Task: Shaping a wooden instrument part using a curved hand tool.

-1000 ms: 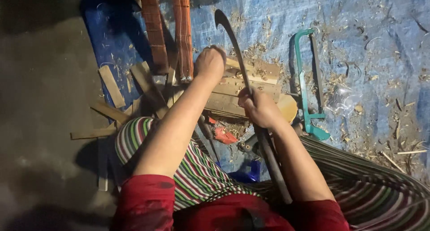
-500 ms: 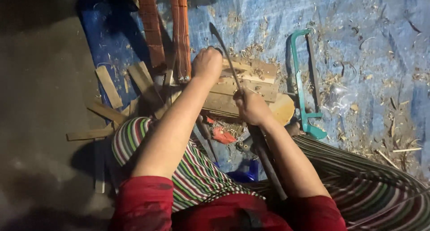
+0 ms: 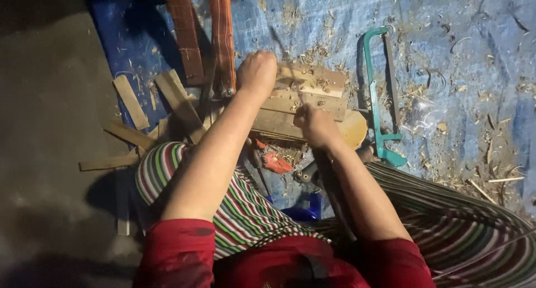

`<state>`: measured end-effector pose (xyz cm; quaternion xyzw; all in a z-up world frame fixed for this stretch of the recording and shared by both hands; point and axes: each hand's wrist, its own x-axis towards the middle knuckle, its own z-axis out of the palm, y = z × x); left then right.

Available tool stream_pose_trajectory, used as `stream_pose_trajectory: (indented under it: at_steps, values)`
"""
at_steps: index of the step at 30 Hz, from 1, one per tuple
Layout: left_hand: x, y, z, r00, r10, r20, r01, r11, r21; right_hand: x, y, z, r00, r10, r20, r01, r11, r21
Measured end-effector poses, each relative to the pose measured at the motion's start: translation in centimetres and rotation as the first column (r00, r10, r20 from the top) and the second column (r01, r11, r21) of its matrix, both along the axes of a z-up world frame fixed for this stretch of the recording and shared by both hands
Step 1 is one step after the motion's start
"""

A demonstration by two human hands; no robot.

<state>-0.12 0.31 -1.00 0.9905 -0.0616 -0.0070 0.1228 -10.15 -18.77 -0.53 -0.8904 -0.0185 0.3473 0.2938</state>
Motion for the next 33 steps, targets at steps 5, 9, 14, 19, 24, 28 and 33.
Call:
stream_pose_trajectory:
  at_steps: [5,9,14,19,24,28,33]
  values:
    - [-0.1,0.0,-1.6,0.999,-0.036,-0.005,0.036,0.999,0.0,1.1,-6.1,-13.2,0.99,-0.143,-0.008,0.139,0.974,-0.18]
    - [1.9,1.0,-4.4,1.0,-0.01,0.005,0.01,1.0,-0.003,0.7,-2.9,-3.7,0.996,-0.084,0.042,0.086,0.995,-0.053]
    - [1.8,0.7,-5.6,0.999,0.0,0.034,0.0,1.0,0.003,0.9,-1.4,-2.7,0.997,-0.044,0.056,0.045,0.999,-0.011]
    - [0.6,0.1,0.8,0.998,-0.056,0.012,0.057,0.993,-0.104,1.2,-5.7,-10.6,0.997,-0.075,-0.019,0.076,0.997,0.029]
    - [0.0,0.7,5.5,0.984,-0.151,-0.094,0.115,0.944,-0.31,1.3,-5.2,-3.2,0.922,-0.325,-0.209,0.364,0.913,0.185]
    - [0.9,1.6,9.7,0.894,-0.227,-0.386,-0.044,0.813,-0.58,2.0,-4.6,4.1,0.847,-0.419,-0.328,0.508,0.818,0.268]
    - [-0.5,0.4,7.2,0.861,-0.215,-0.46,-0.347,0.412,-0.842,0.9,-3.5,3.6,0.83,-0.417,-0.37,0.556,0.667,0.496]
